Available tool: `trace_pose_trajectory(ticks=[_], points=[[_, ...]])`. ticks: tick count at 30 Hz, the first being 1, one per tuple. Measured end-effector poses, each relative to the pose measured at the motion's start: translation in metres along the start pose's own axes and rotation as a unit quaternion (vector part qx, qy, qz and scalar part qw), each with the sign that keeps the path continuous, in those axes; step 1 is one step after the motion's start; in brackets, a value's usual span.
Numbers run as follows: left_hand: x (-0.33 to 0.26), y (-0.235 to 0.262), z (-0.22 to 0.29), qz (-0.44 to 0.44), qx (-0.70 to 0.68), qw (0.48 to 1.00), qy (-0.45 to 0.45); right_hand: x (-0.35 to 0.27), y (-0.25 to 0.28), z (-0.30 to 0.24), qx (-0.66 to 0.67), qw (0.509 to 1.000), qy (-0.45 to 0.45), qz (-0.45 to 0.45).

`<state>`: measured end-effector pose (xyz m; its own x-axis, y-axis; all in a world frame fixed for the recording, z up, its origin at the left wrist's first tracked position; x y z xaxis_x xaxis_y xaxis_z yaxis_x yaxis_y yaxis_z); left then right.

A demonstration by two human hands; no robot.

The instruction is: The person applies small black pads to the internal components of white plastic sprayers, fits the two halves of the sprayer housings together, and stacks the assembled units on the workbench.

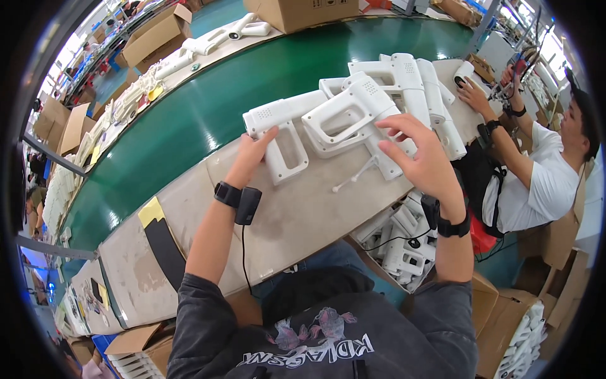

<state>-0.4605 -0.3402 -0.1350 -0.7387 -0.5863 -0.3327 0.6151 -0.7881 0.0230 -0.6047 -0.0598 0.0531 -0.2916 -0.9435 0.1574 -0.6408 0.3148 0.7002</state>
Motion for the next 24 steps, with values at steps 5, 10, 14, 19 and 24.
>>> trace_pose_trajectory(ticks=[5, 10, 14, 19, 24], points=[[-0.003, 0.002, 0.001, 0.168, 0.222, 0.958, -0.071, -0.028, 0.027, 0.044, -0.188, 0.964, -0.028, 0.184], [0.000, 0.009, -0.009, 0.202, 0.292, 0.933, -0.062, -0.027, 0.022, 0.092, -0.235, 0.950, -0.071, 0.195], [-0.003, 0.001, 0.002, 0.130, 0.286, 0.948, -0.047, -0.030, 0.007, 0.109, -0.167, 0.966, -0.088, 0.176], [0.006, 0.018, -0.009, 0.163, 0.312, 0.928, -0.122, -0.030, 0.002, 0.098, -0.169, 0.963, -0.078, 0.197], [-0.011, 0.032, -0.010, 0.186, 0.315, 0.921, -0.136, -0.055, 0.002, 0.070, -0.213, 0.939, -0.043, 0.268]])
Point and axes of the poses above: each hand's wrist, its own x-axis towards the middle knuckle, its own y-axis out of the back of the hand, z = x × y, the point moved 8 cm from there along x, towards the middle knuckle, and after that the axes turned 5 degrees about -z, right-handed, at the moved point
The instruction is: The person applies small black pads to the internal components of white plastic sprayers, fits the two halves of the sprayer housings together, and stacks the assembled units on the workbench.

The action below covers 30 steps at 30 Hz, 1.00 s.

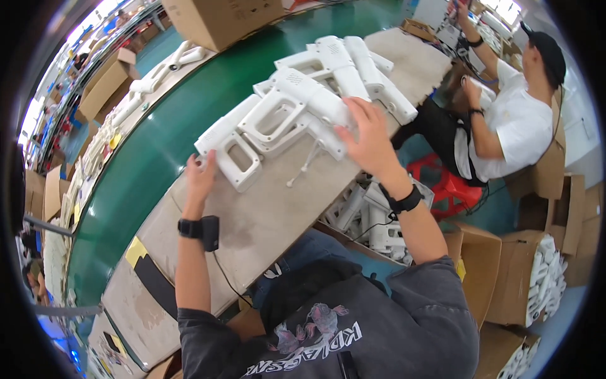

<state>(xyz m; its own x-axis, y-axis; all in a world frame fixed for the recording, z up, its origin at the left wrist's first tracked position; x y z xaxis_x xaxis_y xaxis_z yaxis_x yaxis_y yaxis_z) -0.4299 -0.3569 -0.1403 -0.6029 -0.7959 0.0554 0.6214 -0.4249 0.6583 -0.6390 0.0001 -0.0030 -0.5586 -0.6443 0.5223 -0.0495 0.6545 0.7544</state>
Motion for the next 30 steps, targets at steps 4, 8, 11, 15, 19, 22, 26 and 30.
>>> trace_pose_trajectory(ticks=[4, 8, 11, 15, 19, 22, 26, 30], points=[[-0.032, 0.027, 0.003, -0.053, -0.020, 0.998, -0.032, -0.049, -0.008, -0.040, 0.195, 0.979, 0.006, -0.065], [-0.093, 0.051, 0.055, -0.063, -0.023, 0.997, -0.046, -0.159, -0.086, -0.024, 0.402, 0.774, -0.117, -0.475], [-0.120, 0.040, 0.074, -0.142, 0.006, 0.987, -0.080, -0.267, -0.119, 0.049, 0.320, 0.727, -0.209, -0.570], [-0.156, -0.009, 0.111, -0.312, -0.007, 0.938, -0.150, -0.374, -0.122, 0.174, 0.058, 0.837, -0.343, -0.422], [-0.172, -0.041, 0.131, -0.378, -0.028, 0.905, -0.192, -0.351, -0.088, 0.193, 0.054, 0.847, -0.478, -0.225], [-0.178, -0.068, 0.142, -0.394, -0.038, 0.895, -0.206, -0.317, -0.082, 0.208, -0.140, 0.937, -0.297, -0.119], [-0.184, -0.095, 0.144, -0.429, -0.061, 0.881, -0.191, -0.293, -0.140, 0.237, -0.129, 0.936, -0.259, -0.203], [-0.174, -0.099, 0.130, -0.399, -0.060, 0.901, -0.162, -0.283, -0.178, 0.253, -0.142, 0.901, -0.264, -0.314]])
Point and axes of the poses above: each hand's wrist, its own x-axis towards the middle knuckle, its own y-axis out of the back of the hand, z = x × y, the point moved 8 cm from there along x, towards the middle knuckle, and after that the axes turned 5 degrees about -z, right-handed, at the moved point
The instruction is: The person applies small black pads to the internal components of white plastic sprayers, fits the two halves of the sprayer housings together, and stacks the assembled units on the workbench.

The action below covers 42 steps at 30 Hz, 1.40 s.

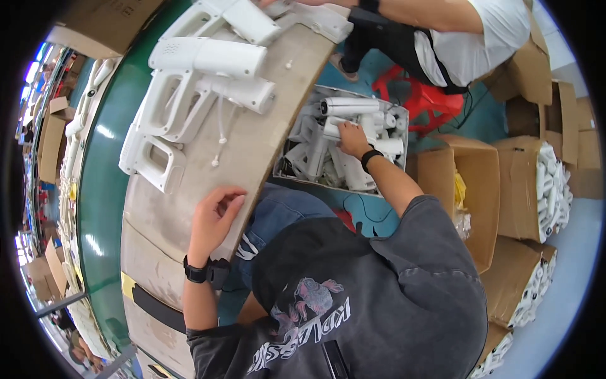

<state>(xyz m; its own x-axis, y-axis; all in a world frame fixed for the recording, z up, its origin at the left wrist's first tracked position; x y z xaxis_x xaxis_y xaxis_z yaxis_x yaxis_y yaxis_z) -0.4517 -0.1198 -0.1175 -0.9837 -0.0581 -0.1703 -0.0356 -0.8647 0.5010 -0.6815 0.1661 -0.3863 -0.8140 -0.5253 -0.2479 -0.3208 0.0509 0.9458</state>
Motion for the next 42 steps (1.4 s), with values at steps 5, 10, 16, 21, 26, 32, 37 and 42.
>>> trace_pose_trajectory(ticks=[5, 10, 16, 21, 26, 32, 37, 42], points=[[0.001, 0.003, -0.001, 0.033, -0.022, 0.999, -0.035, 0.018, -0.009, 0.011, -0.012, 1.000, 0.029, -0.004], [-0.001, 0.008, -0.003, 0.073, -0.031, 0.996, -0.046, 0.002, 0.014, 0.013, -0.020, 0.999, 0.051, -0.004], [-0.002, 0.006, 0.000, 0.079, -0.043, 0.994, -0.068, -0.050, 0.106, 0.024, 0.068, 0.994, -0.081, -0.039], [-0.004, 0.005, -0.002, 0.069, -0.068, 0.993, -0.070, -0.088, 0.218, 0.028, 0.274, 0.957, -0.039, 0.082], [-0.005, 0.009, -0.006, 0.086, -0.051, 0.993, -0.069, -0.102, 0.323, 0.004, 0.492, 0.870, -0.026, 0.040], [-0.006, 0.009, -0.004, 0.082, -0.040, 0.994, -0.061, -0.076, 0.424, 0.001, 0.604, 0.786, 0.105, 0.082], [-0.006, 0.007, -0.002, 0.087, -0.028, 0.994, -0.066, -0.002, 0.445, 0.004, 0.701, 0.692, 0.122, 0.121], [-0.012, 0.009, -0.011, 0.080, -0.049, 0.993, -0.076, 0.114, 0.421, -0.008, 0.801, 0.561, 0.122, 0.168]])
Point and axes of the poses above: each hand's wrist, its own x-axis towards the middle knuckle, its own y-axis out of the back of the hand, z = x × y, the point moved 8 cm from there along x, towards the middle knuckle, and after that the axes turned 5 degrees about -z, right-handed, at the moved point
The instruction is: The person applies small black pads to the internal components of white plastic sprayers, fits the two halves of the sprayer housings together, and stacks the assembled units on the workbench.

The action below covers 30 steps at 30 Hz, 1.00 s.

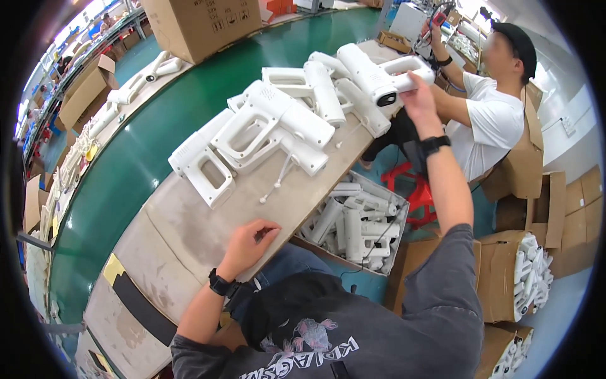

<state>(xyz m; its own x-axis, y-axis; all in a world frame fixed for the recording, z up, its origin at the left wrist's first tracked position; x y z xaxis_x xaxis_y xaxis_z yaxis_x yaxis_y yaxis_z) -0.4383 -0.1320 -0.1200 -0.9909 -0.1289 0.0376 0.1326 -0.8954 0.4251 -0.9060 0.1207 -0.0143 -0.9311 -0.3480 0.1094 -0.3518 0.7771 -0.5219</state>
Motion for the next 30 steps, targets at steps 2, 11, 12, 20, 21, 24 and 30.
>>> trace_pose_trajectory(ticks=[2, 11, 12, 20, 21, 24, 30], points=[[0.000, 0.000, 0.003, 0.003, 0.003, 1.000, -0.011, 0.026, 0.011, 0.026, 0.030, 0.999, 0.006, 0.024], [0.001, 0.000, 0.001, -0.016, -0.008, 1.000, 0.004, 0.052, 0.009, 0.087, 0.026, 0.996, -0.072, 0.040], [0.001, 0.000, 0.001, -0.010, -0.010, 1.000, 0.000, 0.051, 0.006, 0.093, -0.018, 0.993, -0.112, 0.022], [0.001, -0.001, 0.003, -0.008, -0.011, 1.000, -0.015, 0.040, 0.009, 0.088, -0.278, 0.931, -0.235, 0.023], [0.000, -0.001, -0.001, -0.009, -0.012, 1.000, -0.006, 0.033, 0.006, 0.088, -0.305, 0.920, -0.247, 0.013], [0.000, -0.002, -0.003, -0.016, -0.015, 1.000, 0.004, 0.006, 0.006, 0.073, -0.350, 0.903, -0.249, -0.019], [0.005, -0.003, 0.000, -0.034, -0.032, 0.999, 0.011, -0.104, 0.004, 0.054, -0.374, 0.906, -0.173, -0.101]])
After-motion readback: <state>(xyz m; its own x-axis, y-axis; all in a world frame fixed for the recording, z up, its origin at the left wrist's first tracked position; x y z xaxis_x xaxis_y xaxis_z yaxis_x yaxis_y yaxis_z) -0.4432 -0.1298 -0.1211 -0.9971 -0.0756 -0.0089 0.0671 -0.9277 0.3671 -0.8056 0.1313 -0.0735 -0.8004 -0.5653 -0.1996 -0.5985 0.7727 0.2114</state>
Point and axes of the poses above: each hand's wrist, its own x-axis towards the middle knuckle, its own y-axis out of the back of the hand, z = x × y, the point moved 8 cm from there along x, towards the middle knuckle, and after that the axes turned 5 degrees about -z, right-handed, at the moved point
